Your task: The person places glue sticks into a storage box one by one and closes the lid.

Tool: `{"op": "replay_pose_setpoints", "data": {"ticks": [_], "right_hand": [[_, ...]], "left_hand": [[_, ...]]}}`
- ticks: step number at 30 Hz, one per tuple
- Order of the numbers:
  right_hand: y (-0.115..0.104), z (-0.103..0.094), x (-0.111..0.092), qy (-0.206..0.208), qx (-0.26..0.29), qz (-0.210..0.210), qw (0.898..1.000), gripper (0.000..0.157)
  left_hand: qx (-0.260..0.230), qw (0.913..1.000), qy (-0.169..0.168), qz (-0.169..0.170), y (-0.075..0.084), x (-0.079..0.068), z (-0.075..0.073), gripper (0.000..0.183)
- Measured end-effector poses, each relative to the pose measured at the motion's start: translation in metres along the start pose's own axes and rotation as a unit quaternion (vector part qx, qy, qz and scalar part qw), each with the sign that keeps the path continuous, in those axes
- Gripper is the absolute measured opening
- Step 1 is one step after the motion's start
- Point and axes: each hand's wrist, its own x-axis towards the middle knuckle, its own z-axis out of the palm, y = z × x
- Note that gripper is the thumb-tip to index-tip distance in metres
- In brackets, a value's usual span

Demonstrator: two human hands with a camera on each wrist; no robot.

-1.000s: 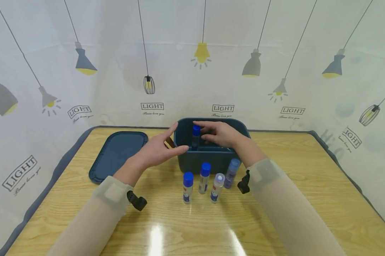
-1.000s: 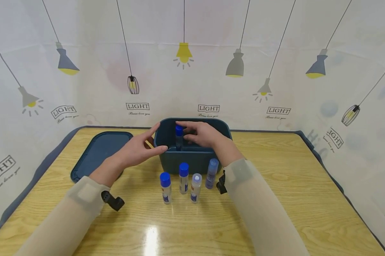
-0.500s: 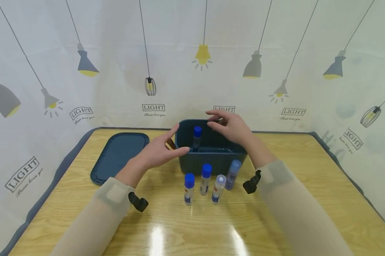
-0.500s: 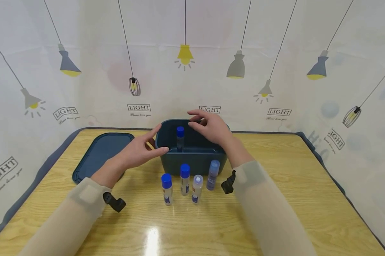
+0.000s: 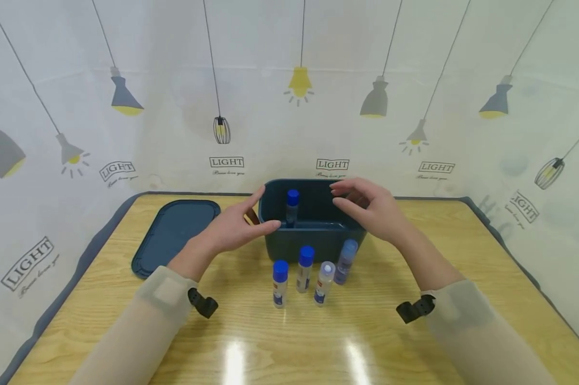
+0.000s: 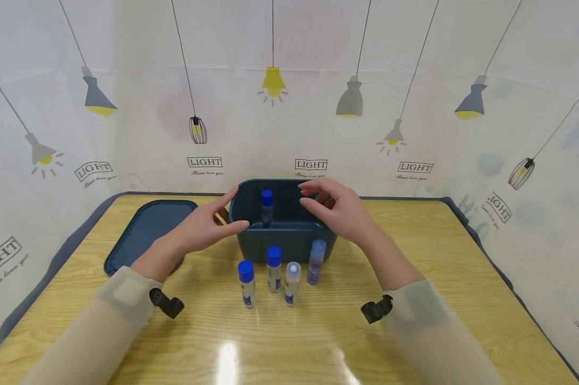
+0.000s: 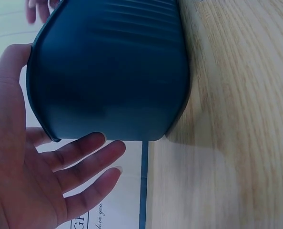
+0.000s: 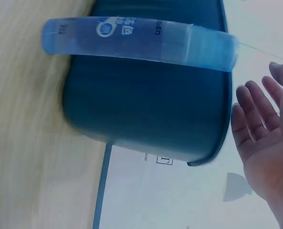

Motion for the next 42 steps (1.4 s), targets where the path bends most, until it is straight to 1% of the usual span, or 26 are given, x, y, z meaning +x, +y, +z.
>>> {"op": "replay_pose_setpoints", "data": {"ticks": [2, 8, 14, 19, 21, 27, 30, 35, 42], "right_hand": [[-0.002, -0.003, -0.010, 0.001, 0.002, 0.000, 1.000, 0.033], [-0.009, -0.009, -0.038, 0.006, 0.008, 0.021, 1.000, 0.029], [-0.010, -0.007, -0.062, 0.014, 0.005, 0.005, 1.000, 0.025], [-0.005, -0.001, -0.076, 0.016, -0.003, 0.001, 1.000, 0.025], [-0.002, 0.000, -0.080, 0.008, 0.000, 0.006, 1.000, 0.026], [0.005, 0.005, -0.088, -0.046, 0.019, 0.036, 0.998, 0.036], [0.008, 0.008, -0.090, -0.060, 0.021, 0.052, 0.997, 0.040], [0.013, 0.016, -0.092, -0.060, 0.022, 0.070, 0.996, 0.044], [0.017, 0.027, -0.093, -0.040, 0.029, 0.066, 0.997, 0.048]], "left_hand": [[-0.001, 1.0000, 0.001, -0.002, -0.002, 0.000, 0.000, 0.109], [-0.006, 0.9999, 0.000, -0.011, -0.004, 0.000, -0.002, 0.110], [-0.010, 0.9999, -0.002, -0.010, -0.004, 0.000, -0.002, 0.110], [-0.008, 0.9999, -0.001, -0.010, -0.002, 0.001, -0.001, 0.110], [-0.009, 0.9999, -0.002, -0.011, -0.001, 0.001, -0.001, 0.109], [-0.011, 0.9999, -0.003, -0.012, 0.000, 0.000, -0.001, 0.109], [-0.013, 0.9998, -0.002, -0.013, 0.001, -0.001, 0.000, 0.109], [-0.014, 0.9998, -0.003, -0.013, 0.002, -0.001, 0.000, 0.109], [-0.011, 0.9999, -0.004, -0.012, 0.001, -0.001, 0.000, 0.109]]}}
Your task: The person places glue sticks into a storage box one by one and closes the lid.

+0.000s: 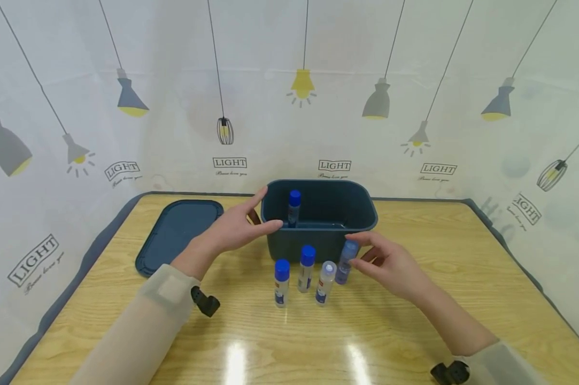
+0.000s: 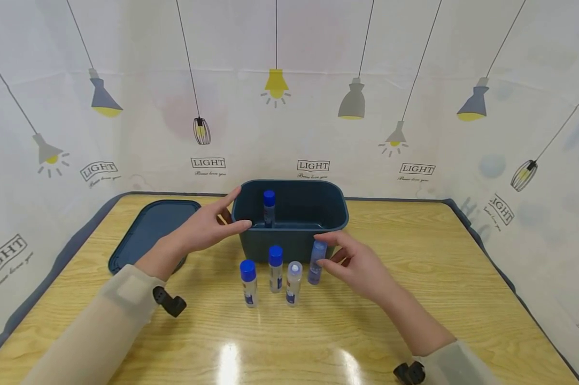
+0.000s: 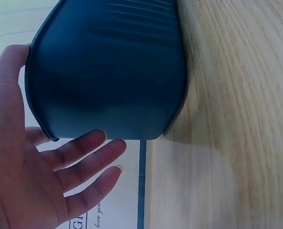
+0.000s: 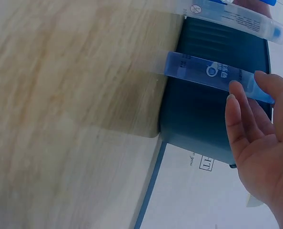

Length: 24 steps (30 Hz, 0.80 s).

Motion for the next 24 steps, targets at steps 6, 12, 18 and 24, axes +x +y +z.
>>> {"op": "replay_pose_setpoints", "data": {"ticks": [6, 12, 18, 24], "right_hand": [[0.003, 0.006, 0.000, 0.017, -0.004, -0.011, 1.000, 0.044], [0.004, 0.008, -0.005, 0.027, -0.005, -0.038, 0.999, 0.041], [-0.002, 0.002, -0.011, 0.063, 0.006, -0.087, 0.994, 0.044], [-0.020, -0.011, -0.009, 0.112, 0.025, -0.137, 0.984, 0.054]], "left_hand": [[-0.002, 1.0000, 0.002, 0.007, -0.001, 0.000, -0.001, 0.109], [-0.007, 1.0000, -0.001, 0.006, -0.001, 0.001, 0.001, 0.109], [-0.008, 1.0000, -0.004, -0.002, 0.000, 0.000, 0.001, 0.109], [-0.007, 1.0000, -0.002, -0.001, -0.001, 0.001, 0.001, 0.109]]}}
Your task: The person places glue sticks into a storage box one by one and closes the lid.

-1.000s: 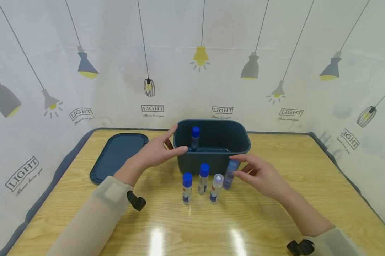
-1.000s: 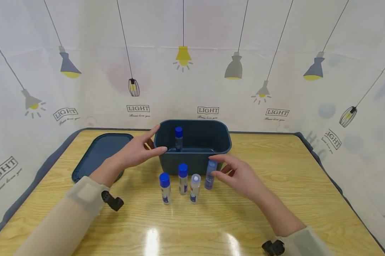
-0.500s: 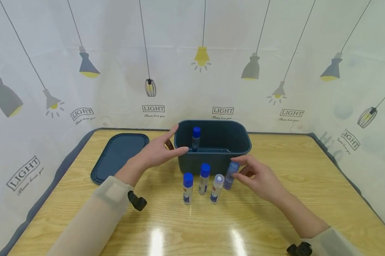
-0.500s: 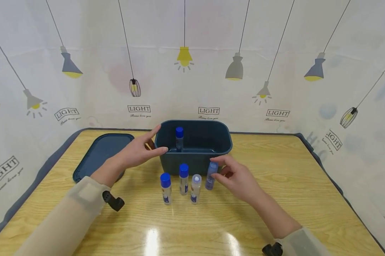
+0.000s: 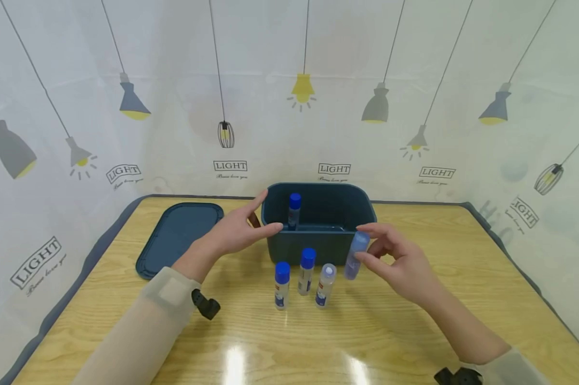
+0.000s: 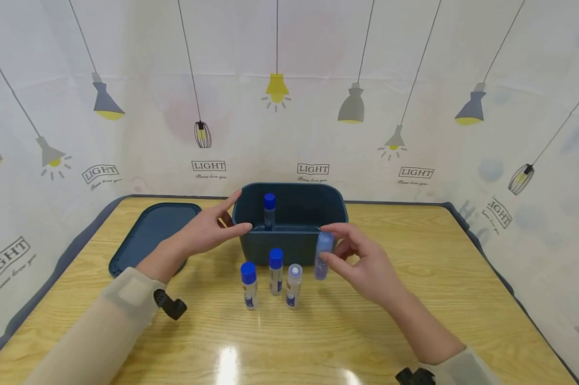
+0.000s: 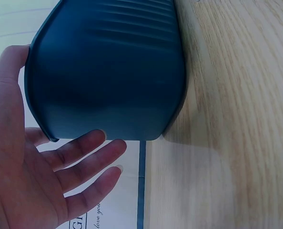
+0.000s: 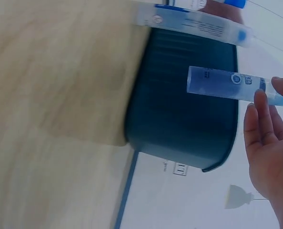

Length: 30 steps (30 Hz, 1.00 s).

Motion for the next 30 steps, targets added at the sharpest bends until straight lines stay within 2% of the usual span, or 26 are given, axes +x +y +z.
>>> {"op": "replay_pose_setpoints", "data": {"ticks": [5, 13, 17, 22, 26, 30], "right_hand": [[-0.013, -0.008, 0.012, 0.038, 0.010, -0.014, 0.999, 0.056], [-0.024, -0.017, 0.043, 0.074, 0.038, -0.028, 0.996, 0.057], [-0.024, -0.016, 0.058, 0.085, 0.037, 0.002, 0.996, 0.052], [-0.012, -0.010, 0.076, 0.089, 0.045, 0.039, 0.994, 0.047], [0.000, -0.003, 0.088, 0.079, 0.047, 0.066, 0.994, 0.046], [0.010, 0.005, 0.101, 0.052, 0.032, 0.088, 0.994, 0.047]], "left_hand": [[-0.001, 1.0000, -0.001, 0.005, -0.001, 0.000, 0.001, 0.109], [-0.002, 1.0000, -0.001, 0.006, 0.000, -0.001, 0.001, 0.109], [-0.002, 1.0000, 0.000, 0.007, 0.000, -0.001, 0.001, 0.109], [-0.003, 1.0000, 0.001, 0.006, -0.001, -0.001, 0.002, 0.108], [-0.003, 1.0000, 0.003, 0.009, -0.001, 0.000, 0.002, 0.108], [-0.003, 0.9999, 0.005, 0.009, -0.002, 0.000, 0.002, 0.108]]}}
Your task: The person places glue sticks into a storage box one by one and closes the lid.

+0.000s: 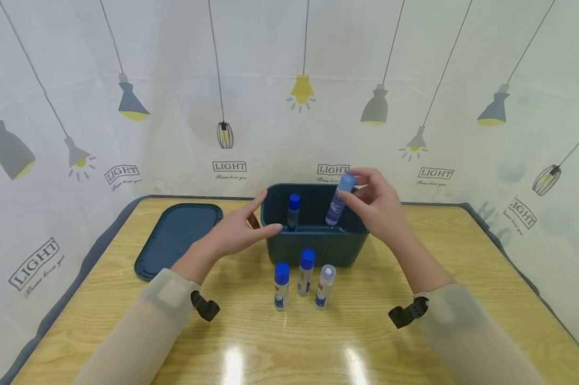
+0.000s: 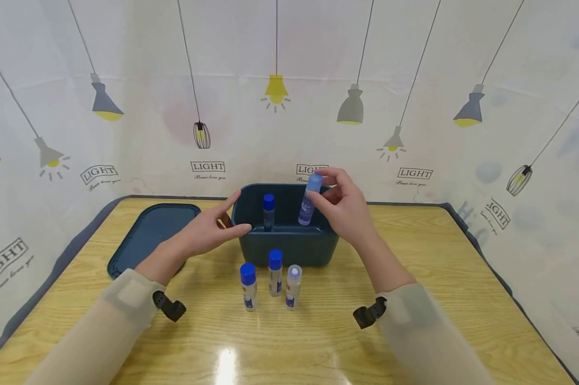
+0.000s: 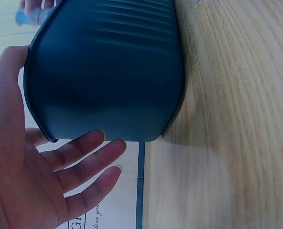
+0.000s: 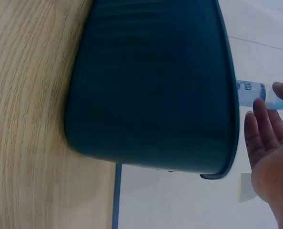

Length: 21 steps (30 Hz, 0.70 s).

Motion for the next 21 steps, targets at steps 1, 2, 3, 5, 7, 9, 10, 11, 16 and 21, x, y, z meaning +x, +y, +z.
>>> {"op": "replay_pose_setpoints", "data": {"ticks": [1, 2, 3, 5, 7, 9, 10, 11, 16, 21], "right_hand": [[0.002, 0.002, 0.003, -0.008, -0.006, 0.004, 1.000, 0.047], [0.003, 0.004, 0.006, -0.015, -0.012, 0.008, 1.000, 0.048], [0.005, 0.007, 0.009, -0.022, -0.018, 0.010, 1.000, 0.048], [0.007, 0.011, 0.014, -0.032, -0.031, 0.014, 0.999, 0.049], [0.010, 0.014, 0.019, -0.040, -0.042, 0.015, 0.998, 0.048], [0.012, 0.018, 0.024, -0.049, -0.054, 0.017, 0.997, 0.048], [0.013, 0.019, 0.026, -0.055, -0.060, 0.020, 0.997, 0.047], [0.013, 0.020, 0.028, -0.060, -0.065, 0.022, 0.996, 0.047], [0.017, 0.023, 0.036, -0.089, -0.077, 0.037, 0.992, 0.045], [0.020, 0.026, 0.042, -0.111, -0.082, 0.052, 0.989, 0.042]], "left_hand": [[0.000, 1.0000, 0.000, 0.000, 0.000, 0.000, 0.000, 0.108], [-0.001, 1.0000, 0.000, 0.000, 0.000, 0.000, 0.000, 0.108], [-0.001, 1.0000, 0.000, 0.000, 0.000, 0.000, -0.001, 0.108], [-0.002, 1.0000, 0.000, 0.000, 0.001, 0.000, -0.001, 0.108], [-0.003, 1.0000, -0.001, 0.001, 0.001, 0.000, -0.001, 0.108], [-0.002, 1.0000, 0.000, 0.002, 0.001, 0.000, -0.001, 0.108], [-0.001, 1.0000, 0.000, 0.002, 0.001, 0.000, -0.001, 0.108], [-0.001, 1.0000, 0.000, 0.002, 0.001, 0.000, -0.001, 0.108], [0.002, 1.0000, 0.000, 0.002, 0.000, 0.001, 0.000, 0.108], [0.000, 1.0000, -0.001, -0.001, 0.001, 0.001, -0.001, 0.108]]}}
